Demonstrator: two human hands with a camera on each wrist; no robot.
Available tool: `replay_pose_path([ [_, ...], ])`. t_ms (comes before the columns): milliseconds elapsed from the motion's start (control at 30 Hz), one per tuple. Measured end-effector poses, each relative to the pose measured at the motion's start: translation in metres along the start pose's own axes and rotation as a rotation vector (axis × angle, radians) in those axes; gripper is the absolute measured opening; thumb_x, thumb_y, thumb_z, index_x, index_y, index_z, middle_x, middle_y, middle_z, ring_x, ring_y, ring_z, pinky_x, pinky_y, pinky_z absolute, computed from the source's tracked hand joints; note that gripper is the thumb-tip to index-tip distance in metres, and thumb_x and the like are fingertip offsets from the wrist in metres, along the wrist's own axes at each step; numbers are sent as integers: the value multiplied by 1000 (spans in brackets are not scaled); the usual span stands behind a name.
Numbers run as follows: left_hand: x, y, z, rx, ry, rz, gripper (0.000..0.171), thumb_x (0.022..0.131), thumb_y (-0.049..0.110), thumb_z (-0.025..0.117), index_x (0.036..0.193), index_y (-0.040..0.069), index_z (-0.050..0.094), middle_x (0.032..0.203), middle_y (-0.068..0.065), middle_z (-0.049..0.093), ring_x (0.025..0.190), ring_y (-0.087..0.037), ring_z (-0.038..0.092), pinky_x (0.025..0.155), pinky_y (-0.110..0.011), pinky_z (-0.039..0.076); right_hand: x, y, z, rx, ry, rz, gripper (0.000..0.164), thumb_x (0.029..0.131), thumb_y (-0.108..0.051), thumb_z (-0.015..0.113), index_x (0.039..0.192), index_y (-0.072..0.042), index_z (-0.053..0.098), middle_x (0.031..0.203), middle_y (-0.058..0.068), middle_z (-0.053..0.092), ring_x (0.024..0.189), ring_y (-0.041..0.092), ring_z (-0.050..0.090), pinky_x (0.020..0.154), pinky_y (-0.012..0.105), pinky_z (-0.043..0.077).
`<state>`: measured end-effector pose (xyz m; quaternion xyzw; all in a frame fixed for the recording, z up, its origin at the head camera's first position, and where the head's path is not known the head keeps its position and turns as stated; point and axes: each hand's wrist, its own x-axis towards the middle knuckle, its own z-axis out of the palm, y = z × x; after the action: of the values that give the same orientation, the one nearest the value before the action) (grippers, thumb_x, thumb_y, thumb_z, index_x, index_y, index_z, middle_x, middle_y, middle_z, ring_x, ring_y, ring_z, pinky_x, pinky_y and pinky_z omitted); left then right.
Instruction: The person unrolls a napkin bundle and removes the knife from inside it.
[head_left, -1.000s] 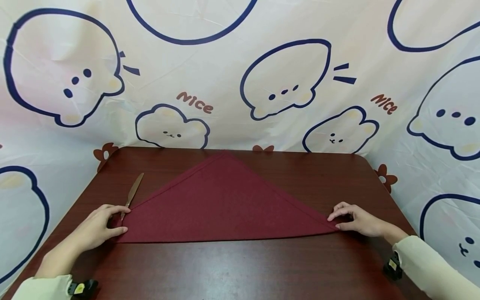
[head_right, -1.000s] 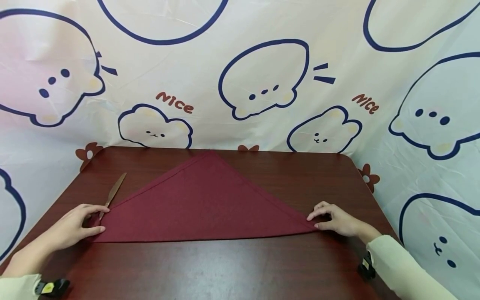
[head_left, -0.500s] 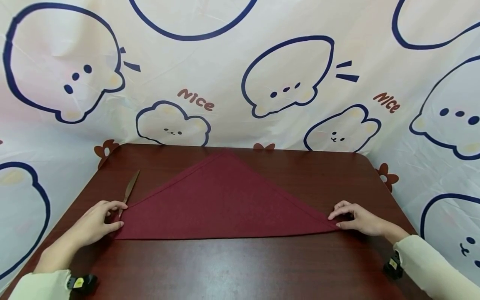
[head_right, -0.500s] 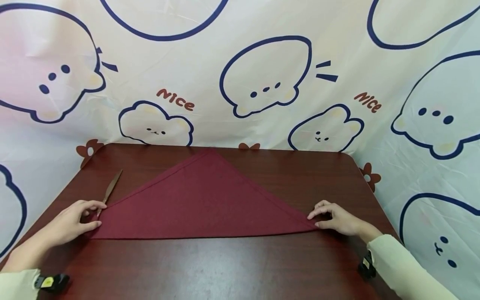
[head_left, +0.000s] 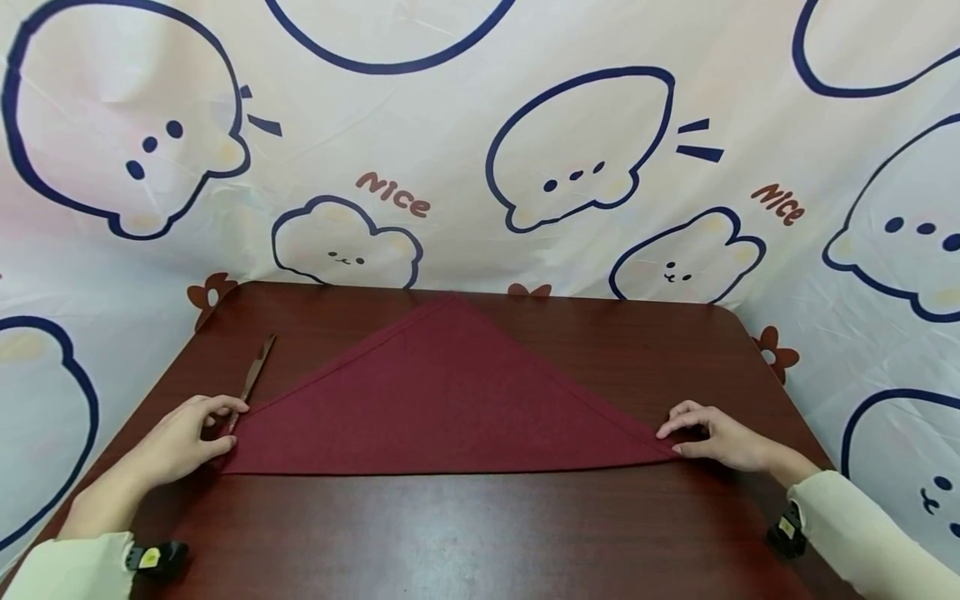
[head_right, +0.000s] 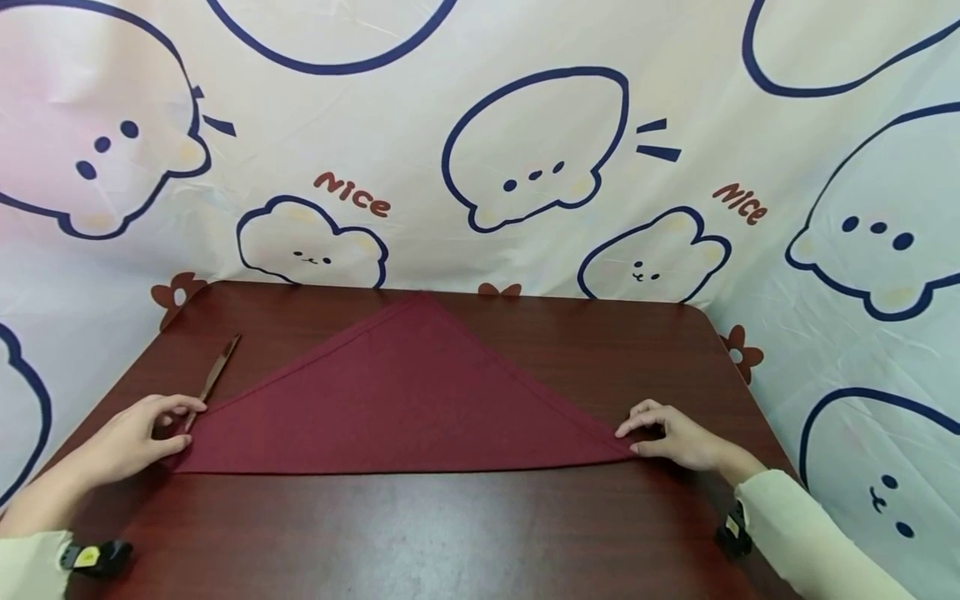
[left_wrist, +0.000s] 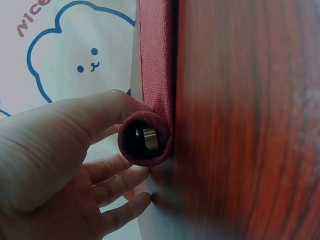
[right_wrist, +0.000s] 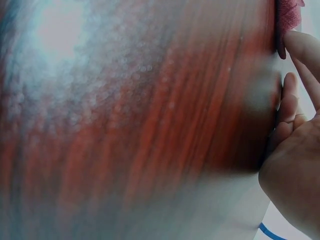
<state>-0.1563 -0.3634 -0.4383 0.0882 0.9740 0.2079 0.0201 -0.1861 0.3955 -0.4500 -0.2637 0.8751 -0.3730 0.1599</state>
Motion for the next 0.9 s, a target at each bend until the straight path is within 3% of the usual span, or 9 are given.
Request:
replay_pose_path([
  [467, 1, -7, -6, 3, 9, 8, 37, 82, 3, 74, 118, 0, 65, 109, -26, 65, 95, -37, 61, 77, -49, 50, 0, -1, 3, -1, 26, -28, 19, 93, -13, 73, 112, -14, 75, 112, 2, 56, 103, -1, 49, 84, 19, 41],
  [700, -1, -16, -11, 5, 13, -15, 37, 82, 3, 73, 118, -3, 63, 107, -29, 65, 95, -42, 62, 78, -56, 51, 0, 1, 2, 7, 16, -17, 19, 93, -13, 72, 112, -14, 75, 113, 3, 56, 103, -1, 48, 84, 20, 41],
  [900, -3, -24, -10, 2, 24, -29, 37, 82, 3, 75, 116, -5, 64, 105, -29, 66, 94, -42, 63, 78, -54, 52, 0, 1, 1, 11, 10, -6, 19, 94, -14, 72, 113, -14, 75, 113, 3, 56, 103, 0, 48, 83, 21, 40],
])
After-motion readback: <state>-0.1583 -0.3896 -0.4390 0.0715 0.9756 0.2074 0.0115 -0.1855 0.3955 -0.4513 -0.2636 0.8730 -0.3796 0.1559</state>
